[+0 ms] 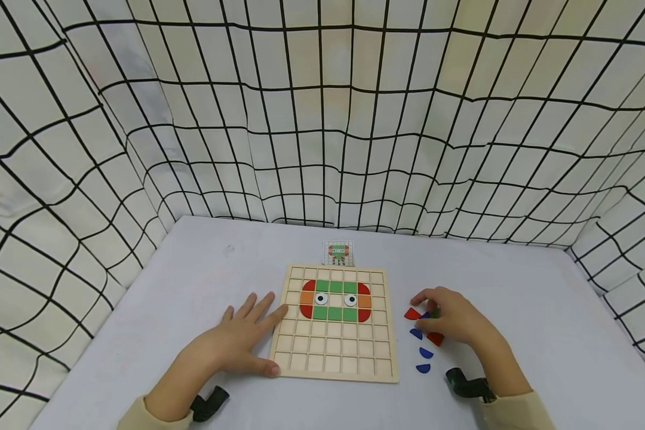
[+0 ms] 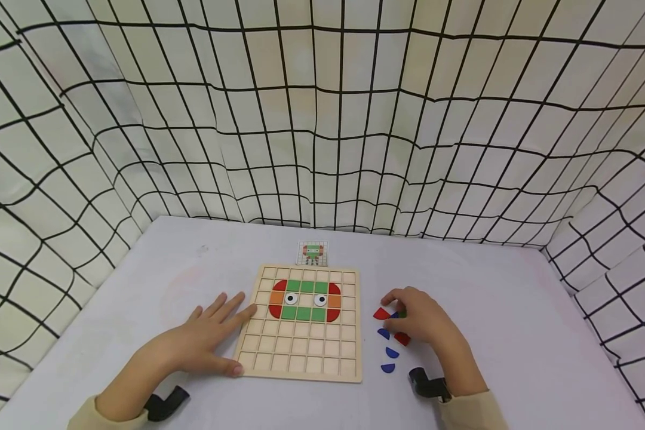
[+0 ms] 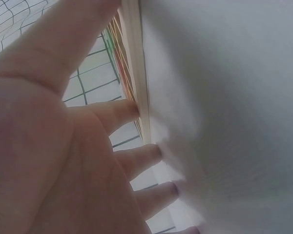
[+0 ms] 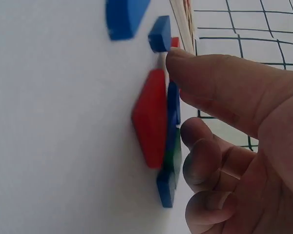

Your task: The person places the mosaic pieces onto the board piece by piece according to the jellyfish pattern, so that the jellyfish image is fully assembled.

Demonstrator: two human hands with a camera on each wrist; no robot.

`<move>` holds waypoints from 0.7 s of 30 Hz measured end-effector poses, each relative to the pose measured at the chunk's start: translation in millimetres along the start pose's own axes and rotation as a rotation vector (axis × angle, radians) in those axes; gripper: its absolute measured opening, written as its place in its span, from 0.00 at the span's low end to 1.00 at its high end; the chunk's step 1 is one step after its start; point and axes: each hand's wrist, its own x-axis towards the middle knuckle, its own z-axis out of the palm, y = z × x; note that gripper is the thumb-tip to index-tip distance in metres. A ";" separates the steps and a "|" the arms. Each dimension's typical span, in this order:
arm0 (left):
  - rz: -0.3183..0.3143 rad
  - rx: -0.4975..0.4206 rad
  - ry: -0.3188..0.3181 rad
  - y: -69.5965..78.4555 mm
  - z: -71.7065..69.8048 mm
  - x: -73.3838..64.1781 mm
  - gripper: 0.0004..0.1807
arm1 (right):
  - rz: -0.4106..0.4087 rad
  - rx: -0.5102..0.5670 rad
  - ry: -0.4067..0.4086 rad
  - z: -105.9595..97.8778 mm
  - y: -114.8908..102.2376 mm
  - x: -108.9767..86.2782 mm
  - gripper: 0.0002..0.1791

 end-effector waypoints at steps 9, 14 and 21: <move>0.006 -0.006 0.004 0.3 -0.5 -0.6 0.61 | 0.017 -0.012 0.035 -12.6 19.0 -7.2 0.17; 0.009 -0.008 0.004 -0.2 0.0 -0.5 0.61 | 0.022 0.008 0.004 -15.1 24.4 -8.7 0.20; 0.010 -0.006 0.006 -1.3 0.9 0.5 0.61 | 0.029 0.018 0.006 -13.5 25.1 -7.0 0.22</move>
